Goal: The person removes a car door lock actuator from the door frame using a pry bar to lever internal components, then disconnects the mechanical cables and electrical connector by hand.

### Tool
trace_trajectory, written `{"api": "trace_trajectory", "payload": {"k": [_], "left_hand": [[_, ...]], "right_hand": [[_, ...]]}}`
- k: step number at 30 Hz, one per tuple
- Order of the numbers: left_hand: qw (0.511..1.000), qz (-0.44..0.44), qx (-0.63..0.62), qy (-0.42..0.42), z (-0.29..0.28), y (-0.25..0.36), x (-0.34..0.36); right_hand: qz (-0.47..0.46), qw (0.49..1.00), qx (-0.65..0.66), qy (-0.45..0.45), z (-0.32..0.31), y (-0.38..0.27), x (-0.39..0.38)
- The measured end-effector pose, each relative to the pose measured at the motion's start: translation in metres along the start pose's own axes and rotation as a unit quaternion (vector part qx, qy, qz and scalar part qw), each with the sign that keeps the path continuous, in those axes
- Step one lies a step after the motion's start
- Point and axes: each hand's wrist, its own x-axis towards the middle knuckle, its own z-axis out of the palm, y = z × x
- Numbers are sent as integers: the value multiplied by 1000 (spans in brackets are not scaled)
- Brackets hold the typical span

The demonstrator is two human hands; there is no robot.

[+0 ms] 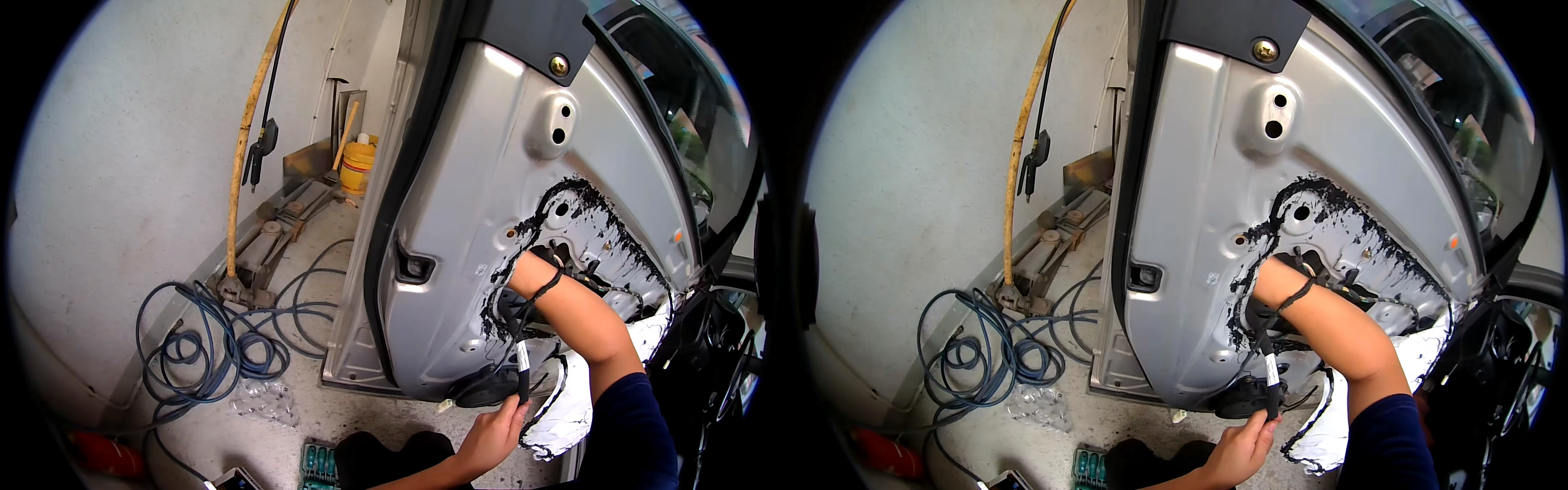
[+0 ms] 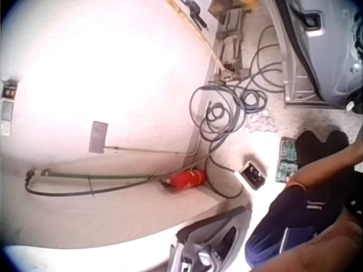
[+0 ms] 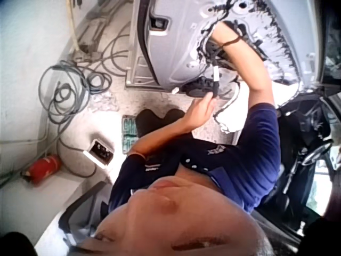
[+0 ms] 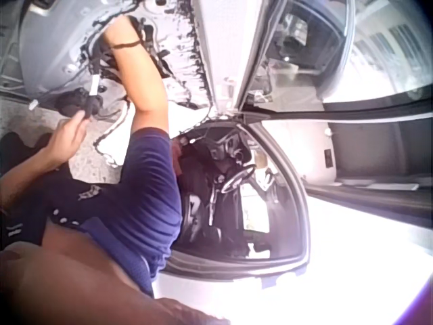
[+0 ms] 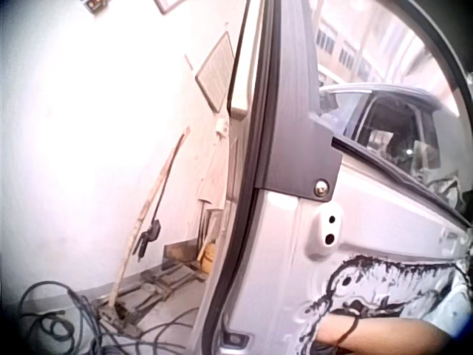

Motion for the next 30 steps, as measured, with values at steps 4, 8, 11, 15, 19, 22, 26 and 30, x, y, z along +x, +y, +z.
{"api": "trace_trajectory", "payload": {"k": [4, 8, 11, 15, 19, 22, 26, 30], "left_hand": [[999, 38, -14, 27, 4, -7, 2], [1000, 4, -12, 8, 2, -5, 0], [1000, 8, -14, 18, 3, -2, -1], [1000, 7, -10, 17, 1, 6, -3], [998, 45, 44, 25, 11, 8, 8], [995, 5, 93, -32, 14, 20, 20], [994, 34, 101, -19, 26, 35, 41], [993, 21, 116, -18, 32, 49, 57]], "right_hand": [[3, 1000, 1, 4, -3, 1, -1], [2, 1000, 6, 6, -4, 3, -1], [-3, 1000, 12, 8, -5, 4, -3], [-20, 999, 33, 12, -4, 5, -13], [-102, 992, 73, 26, -1, 11, -40], [-220, 960, -85, 150, 1, 12, -66], [-180, 980, -73, 49, -1, 28, -65], [-15, 938, 327, -113, -11, -10, -65]]}}
